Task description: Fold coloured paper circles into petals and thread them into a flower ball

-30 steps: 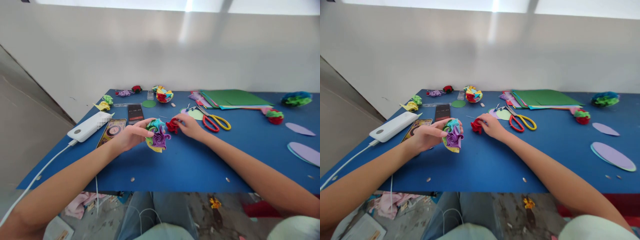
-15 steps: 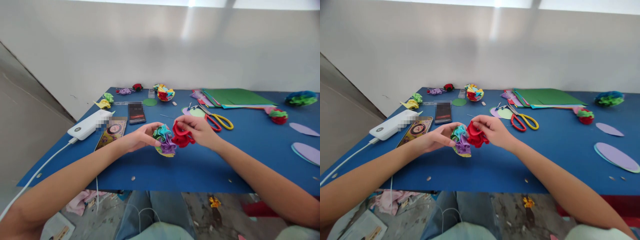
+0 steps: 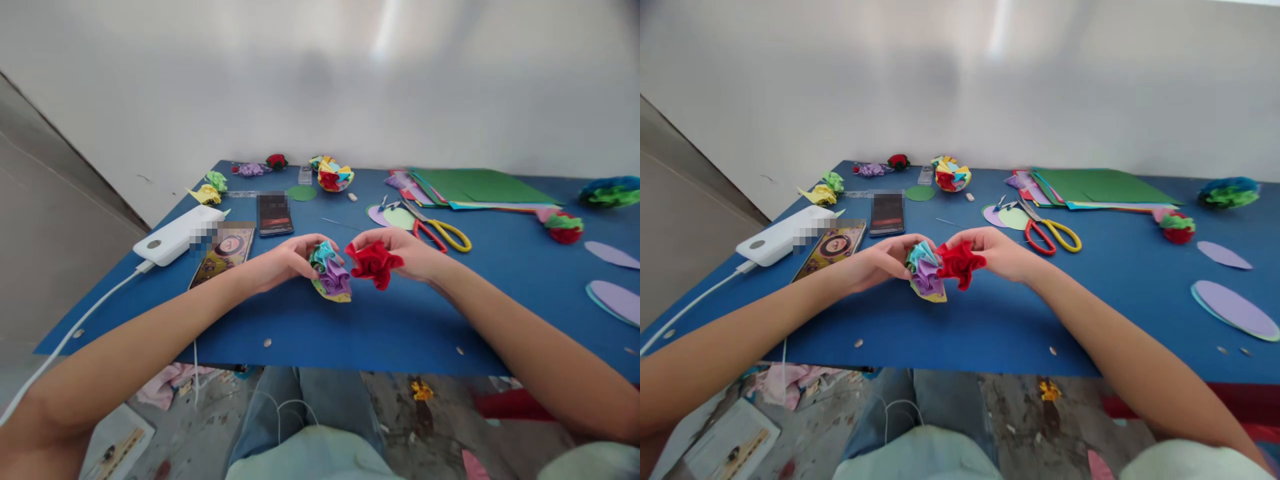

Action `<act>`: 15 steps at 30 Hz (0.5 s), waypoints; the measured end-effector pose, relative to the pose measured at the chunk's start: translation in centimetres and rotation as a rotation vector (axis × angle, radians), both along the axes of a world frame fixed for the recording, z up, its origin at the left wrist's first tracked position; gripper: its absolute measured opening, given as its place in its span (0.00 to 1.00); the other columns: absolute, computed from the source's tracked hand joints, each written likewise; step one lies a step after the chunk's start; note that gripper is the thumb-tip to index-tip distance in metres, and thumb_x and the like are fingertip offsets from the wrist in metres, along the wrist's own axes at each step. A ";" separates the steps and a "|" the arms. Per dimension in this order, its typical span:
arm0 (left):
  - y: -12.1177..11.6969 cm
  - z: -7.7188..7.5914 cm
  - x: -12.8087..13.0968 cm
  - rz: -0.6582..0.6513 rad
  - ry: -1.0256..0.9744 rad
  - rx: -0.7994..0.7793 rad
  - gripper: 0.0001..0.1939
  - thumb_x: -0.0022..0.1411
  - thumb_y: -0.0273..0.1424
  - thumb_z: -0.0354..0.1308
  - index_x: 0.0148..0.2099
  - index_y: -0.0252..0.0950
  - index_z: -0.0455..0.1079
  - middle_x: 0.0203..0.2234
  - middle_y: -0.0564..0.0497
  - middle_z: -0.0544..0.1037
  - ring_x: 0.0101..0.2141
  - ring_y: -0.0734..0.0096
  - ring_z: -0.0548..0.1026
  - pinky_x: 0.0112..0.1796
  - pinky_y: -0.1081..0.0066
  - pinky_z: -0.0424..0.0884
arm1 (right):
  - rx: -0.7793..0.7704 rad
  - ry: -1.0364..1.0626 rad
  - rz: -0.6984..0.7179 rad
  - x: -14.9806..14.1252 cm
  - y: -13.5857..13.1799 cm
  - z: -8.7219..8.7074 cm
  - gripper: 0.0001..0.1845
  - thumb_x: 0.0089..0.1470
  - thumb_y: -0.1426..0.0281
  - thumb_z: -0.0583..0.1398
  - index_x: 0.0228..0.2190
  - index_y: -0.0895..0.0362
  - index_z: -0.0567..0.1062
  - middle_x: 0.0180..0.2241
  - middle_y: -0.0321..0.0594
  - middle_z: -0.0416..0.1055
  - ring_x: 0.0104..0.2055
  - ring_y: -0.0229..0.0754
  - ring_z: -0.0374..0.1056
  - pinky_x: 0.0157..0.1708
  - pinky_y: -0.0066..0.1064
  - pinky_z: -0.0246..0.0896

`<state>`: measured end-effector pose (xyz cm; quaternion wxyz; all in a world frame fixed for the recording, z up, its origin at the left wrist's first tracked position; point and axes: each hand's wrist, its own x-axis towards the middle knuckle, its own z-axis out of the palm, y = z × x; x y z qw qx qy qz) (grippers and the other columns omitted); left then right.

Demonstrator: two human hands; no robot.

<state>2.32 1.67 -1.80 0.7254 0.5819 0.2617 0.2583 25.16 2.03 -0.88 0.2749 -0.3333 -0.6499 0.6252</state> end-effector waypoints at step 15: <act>-1.5 1.3 -0.3 0.331 0.643 1.315 0.12 0.61 0.26 0.45 0.39 0.31 0.70 0.36 0.45 0.70 0.38 0.69 0.69 0.42 0.70 0.66 | 0.569 -0.148 -0.017 -1.2 -1.5 0.0 0.08 0.53 0.67 0.57 0.33 0.58 0.72 0.42 0.43 0.68 0.39 0.38 0.66 0.35 0.28 0.64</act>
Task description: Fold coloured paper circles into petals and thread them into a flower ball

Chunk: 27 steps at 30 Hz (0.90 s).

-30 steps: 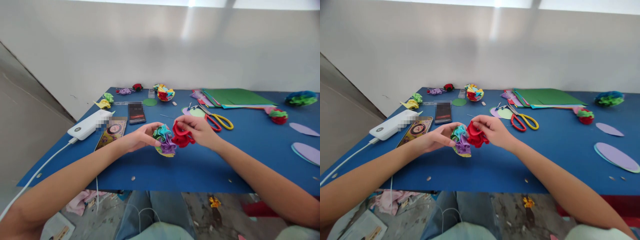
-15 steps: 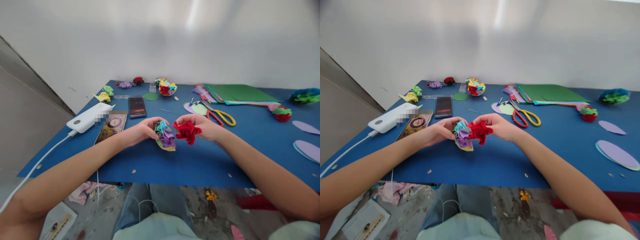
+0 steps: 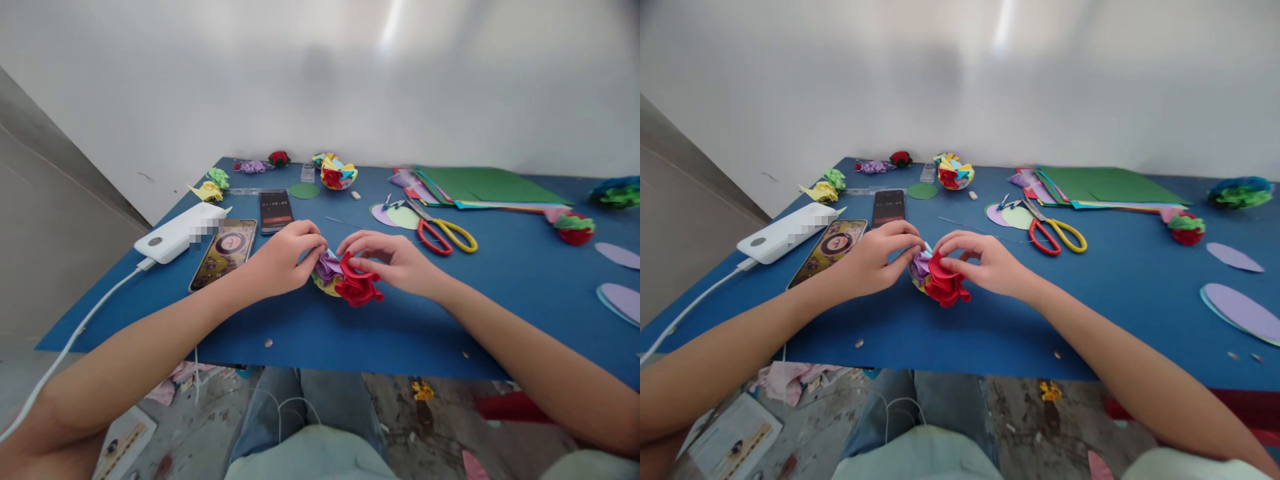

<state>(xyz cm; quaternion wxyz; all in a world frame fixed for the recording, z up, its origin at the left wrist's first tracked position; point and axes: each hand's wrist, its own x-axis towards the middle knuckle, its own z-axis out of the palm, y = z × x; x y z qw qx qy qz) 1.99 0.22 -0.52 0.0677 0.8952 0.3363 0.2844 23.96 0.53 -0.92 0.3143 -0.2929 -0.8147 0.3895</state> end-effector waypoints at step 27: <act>-2.3 0.7 0.6 -0.198 0.176 0.014 0.12 0.64 0.27 0.39 0.29 0.34 0.60 0.21 0.52 0.67 0.25 0.73 0.66 0.27 0.75 0.58 | 0.046 -0.191 0.204 -0.1 -1.7 2.6 0.05 0.52 0.75 0.54 0.26 0.60 0.68 0.25 0.35 0.63 0.28 0.32 0.58 0.29 0.23 0.54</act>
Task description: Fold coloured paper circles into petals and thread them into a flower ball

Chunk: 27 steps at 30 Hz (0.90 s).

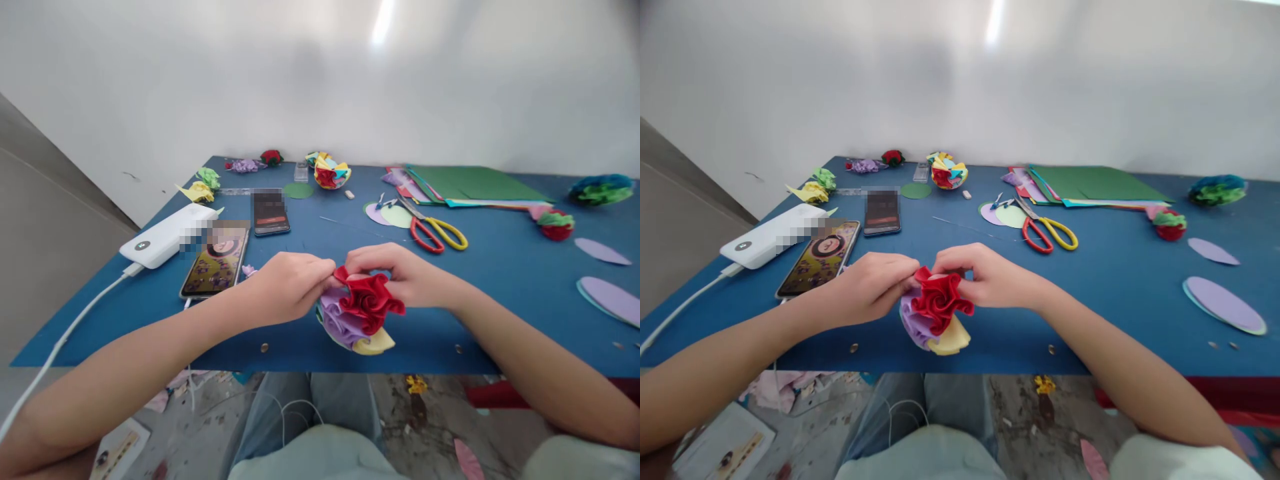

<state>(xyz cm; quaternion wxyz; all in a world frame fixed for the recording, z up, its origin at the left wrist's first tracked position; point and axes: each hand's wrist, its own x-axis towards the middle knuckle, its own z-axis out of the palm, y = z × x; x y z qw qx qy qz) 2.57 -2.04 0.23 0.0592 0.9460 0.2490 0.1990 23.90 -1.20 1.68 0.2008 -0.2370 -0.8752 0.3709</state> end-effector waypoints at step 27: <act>-1.6 2.1 0.1 0.107 -0.174 -0.504 0.09 0.62 0.33 0.49 0.32 0.34 0.64 0.21 0.57 0.66 0.22 0.81 0.61 0.23 0.79 0.56 | 0.074 0.035 -0.097 -0.5 -1.3 -0.6 0.08 0.56 0.67 0.54 0.32 0.59 0.69 0.26 0.36 0.66 0.26 0.31 0.59 0.26 0.22 0.57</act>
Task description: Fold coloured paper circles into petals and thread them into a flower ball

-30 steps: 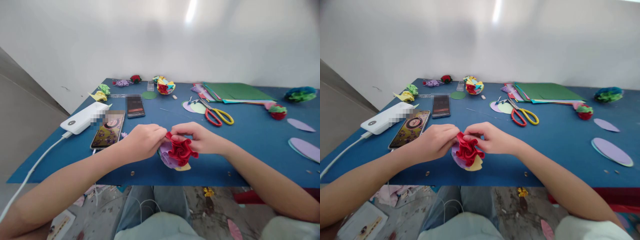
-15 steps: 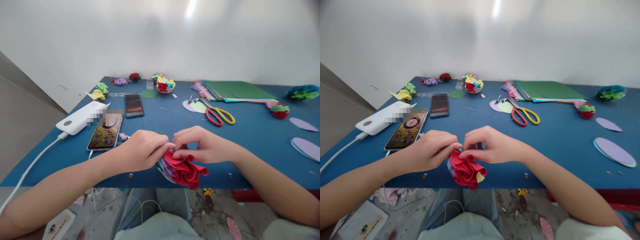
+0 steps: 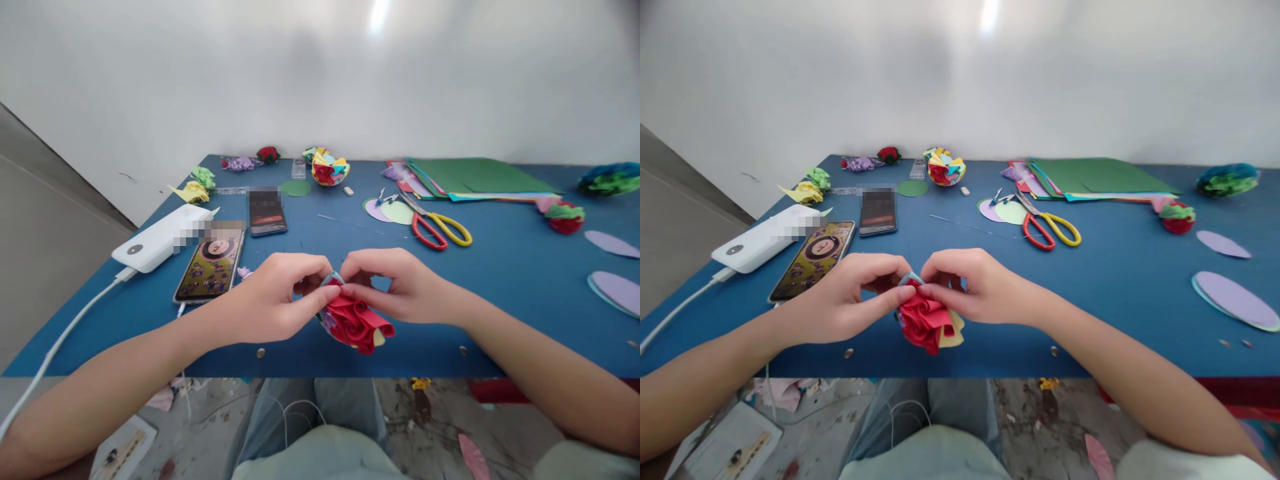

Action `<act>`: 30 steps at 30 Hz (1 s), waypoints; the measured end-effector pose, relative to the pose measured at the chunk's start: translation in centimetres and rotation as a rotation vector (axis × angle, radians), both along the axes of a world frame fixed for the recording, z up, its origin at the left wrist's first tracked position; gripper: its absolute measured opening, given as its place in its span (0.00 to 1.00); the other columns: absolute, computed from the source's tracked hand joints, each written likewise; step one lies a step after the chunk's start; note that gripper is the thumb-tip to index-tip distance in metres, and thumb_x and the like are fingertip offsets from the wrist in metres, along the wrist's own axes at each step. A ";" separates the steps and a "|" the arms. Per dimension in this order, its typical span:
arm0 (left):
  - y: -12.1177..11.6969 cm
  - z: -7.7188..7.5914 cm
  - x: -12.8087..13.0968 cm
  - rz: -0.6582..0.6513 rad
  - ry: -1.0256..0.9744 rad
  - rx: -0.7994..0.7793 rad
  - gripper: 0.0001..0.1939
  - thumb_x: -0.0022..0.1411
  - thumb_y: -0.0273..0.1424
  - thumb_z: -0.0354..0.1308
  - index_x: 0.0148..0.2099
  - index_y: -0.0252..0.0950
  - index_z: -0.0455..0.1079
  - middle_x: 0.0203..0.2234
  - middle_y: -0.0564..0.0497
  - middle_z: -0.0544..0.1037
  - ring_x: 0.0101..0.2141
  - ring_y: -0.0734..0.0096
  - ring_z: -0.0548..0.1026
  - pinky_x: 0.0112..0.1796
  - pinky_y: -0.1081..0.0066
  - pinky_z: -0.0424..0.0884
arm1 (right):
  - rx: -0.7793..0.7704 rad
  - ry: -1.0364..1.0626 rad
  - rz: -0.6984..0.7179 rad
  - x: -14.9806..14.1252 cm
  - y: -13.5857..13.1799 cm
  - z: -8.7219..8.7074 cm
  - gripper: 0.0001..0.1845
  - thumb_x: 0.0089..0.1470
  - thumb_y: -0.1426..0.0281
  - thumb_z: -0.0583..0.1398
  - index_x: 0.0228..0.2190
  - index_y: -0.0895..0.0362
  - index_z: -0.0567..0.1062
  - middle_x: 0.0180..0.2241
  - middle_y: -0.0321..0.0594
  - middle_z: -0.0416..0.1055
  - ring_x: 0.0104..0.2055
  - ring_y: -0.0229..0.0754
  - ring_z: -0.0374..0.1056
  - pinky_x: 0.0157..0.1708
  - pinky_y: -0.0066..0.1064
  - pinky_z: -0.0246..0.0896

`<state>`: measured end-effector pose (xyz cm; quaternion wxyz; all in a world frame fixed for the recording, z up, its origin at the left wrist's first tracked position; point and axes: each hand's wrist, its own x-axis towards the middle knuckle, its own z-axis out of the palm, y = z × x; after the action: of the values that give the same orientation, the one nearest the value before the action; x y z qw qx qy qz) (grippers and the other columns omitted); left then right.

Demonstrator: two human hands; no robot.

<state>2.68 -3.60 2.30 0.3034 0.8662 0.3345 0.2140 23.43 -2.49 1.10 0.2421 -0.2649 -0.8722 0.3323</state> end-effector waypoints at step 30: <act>0.7 -1.3 -0.6 -0.062 0.183 0.675 0.10 0.63 0.26 0.44 0.33 0.31 0.66 0.24 0.49 0.69 0.27 0.71 0.64 0.29 0.73 0.61 | 0.354 0.185 -0.049 -0.2 -0.6 -0.8 0.05 0.53 0.76 0.56 0.31 0.60 0.72 0.27 0.40 0.69 0.28 0.33 0.62 0.30 0.25 0.60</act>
<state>2.04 -2.94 0.99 -0.0251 0.9431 0.2441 0.2245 23.19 -3.05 0.28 0.3718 -0.2077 -0.8845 0.1905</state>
